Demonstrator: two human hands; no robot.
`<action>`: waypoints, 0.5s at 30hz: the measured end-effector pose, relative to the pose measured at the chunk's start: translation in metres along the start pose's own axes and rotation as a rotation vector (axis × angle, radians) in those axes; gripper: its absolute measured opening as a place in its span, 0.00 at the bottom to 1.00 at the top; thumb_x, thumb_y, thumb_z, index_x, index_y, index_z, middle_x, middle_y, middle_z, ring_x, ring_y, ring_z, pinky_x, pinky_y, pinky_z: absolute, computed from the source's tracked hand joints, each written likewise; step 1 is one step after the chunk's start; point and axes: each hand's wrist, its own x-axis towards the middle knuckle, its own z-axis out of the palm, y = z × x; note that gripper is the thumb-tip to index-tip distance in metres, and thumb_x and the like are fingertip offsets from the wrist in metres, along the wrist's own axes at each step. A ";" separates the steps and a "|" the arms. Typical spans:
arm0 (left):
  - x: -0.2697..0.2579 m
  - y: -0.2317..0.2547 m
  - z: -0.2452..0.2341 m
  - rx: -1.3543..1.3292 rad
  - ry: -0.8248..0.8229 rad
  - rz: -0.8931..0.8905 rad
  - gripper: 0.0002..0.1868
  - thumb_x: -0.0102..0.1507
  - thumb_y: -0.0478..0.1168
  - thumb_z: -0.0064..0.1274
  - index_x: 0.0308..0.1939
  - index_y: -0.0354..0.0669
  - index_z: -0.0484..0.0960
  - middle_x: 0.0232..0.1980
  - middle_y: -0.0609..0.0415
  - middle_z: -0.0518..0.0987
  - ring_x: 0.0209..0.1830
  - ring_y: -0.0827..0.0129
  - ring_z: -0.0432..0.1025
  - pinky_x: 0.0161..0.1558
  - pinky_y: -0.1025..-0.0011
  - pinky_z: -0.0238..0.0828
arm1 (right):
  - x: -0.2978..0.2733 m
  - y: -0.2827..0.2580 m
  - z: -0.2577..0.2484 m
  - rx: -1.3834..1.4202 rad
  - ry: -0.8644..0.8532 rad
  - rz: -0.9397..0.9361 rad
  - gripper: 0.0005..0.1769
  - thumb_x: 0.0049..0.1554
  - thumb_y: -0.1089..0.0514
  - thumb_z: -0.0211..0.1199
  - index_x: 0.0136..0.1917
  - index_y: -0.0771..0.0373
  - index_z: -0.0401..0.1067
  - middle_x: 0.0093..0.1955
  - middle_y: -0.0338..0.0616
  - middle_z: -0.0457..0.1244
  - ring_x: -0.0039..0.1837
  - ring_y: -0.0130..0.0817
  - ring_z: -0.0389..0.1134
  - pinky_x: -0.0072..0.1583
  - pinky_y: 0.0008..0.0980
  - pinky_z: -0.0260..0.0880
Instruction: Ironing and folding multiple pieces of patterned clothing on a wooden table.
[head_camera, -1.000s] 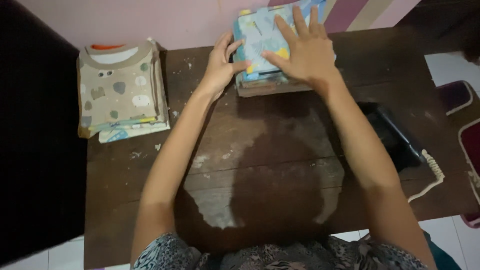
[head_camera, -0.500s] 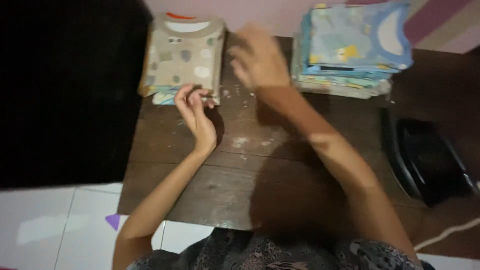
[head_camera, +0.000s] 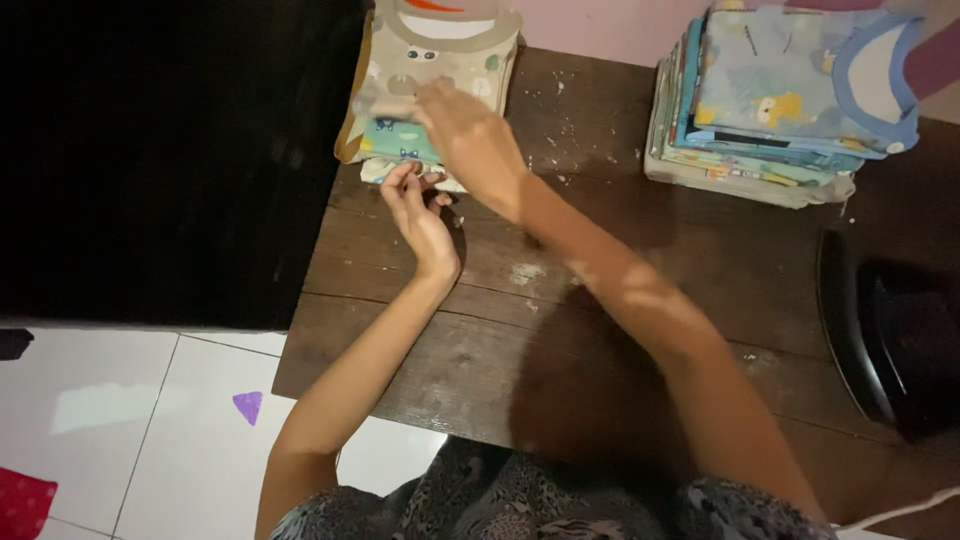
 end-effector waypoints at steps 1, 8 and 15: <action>-0.001 0.001 0.000 -0.001 -0.002 -0.001 0.11 0.75 0.43 0.37 0.59 0.45 0.66 0.59 0.55 0.69 0.50 0.70 0.70 0.43 0.72 0.69 | 0.001 -0.002 -0.016 -0.002 0.000 0.001 0.11 0.72 0.60 0.59 0.64 0.68 0.73 0.65 0.57 0.68 0.64 0.51 0.73 0.56 0.36 0.79; -0.015 0.013 0.010 -0.019 -0.193 -0.009 0.18 0.79 0.51 0.33 0.61 0.42 0.67 0.55 0.51 0.72 0.53 0.67 0.70 0.53 0.68 0.70 | 0.001 -0.018 -0.139 0.263 -0.222 0.561 0.14 0.70 0.53 0.53 0.62 0.62 0.73 0.48 0.51 0.72 0.42 0.34 0.74 0.42 0.31 0.76; -0.045 0.036 0.028 -0.090 -0.273 -0.150 0.34 0.69 0.44 0.45 0.77 0.47 0.50 0.72 0.63 0.60 0.74 0.70 0.60 0.70 0.71 0.59 | -0.045 -0.020 -0.247 1.031 -0.111 1.049 0.26 0.68 0.43 0.50 0.67 0.63 0.73 0.51 0.41 0.70 0.49 0.27 0.71 0.53 0.32 0.75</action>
